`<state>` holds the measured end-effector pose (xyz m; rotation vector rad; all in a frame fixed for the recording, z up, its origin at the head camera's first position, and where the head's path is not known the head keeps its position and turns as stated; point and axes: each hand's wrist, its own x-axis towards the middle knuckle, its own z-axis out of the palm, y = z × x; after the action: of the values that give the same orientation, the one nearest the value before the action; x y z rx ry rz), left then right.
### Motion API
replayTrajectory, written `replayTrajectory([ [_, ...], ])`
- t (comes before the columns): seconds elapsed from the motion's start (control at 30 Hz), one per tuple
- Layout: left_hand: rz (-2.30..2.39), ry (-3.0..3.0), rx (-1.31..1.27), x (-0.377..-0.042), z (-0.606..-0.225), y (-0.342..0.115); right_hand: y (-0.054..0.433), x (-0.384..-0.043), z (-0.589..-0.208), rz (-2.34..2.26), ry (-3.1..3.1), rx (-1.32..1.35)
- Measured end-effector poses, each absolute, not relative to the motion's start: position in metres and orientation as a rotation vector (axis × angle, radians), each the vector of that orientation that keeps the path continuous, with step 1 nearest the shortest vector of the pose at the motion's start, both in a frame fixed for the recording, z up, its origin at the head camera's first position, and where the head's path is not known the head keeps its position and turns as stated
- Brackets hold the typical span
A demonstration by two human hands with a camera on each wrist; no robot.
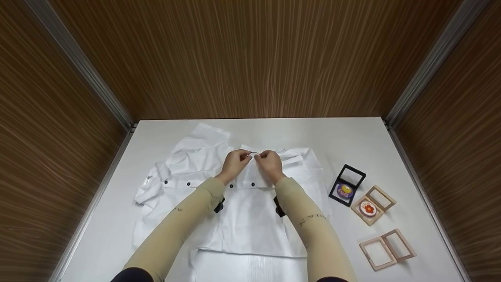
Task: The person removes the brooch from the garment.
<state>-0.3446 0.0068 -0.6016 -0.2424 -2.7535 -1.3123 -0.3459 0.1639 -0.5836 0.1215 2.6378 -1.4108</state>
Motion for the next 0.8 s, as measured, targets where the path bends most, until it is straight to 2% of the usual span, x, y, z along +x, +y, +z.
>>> replayTrajectory([
  [0.8,-1.408,-2.798,-0.151,-0.3458,-0.6016,0.0108,0.1679,-0.3511,-0.5912,-1.359,2.713,0.046],
])
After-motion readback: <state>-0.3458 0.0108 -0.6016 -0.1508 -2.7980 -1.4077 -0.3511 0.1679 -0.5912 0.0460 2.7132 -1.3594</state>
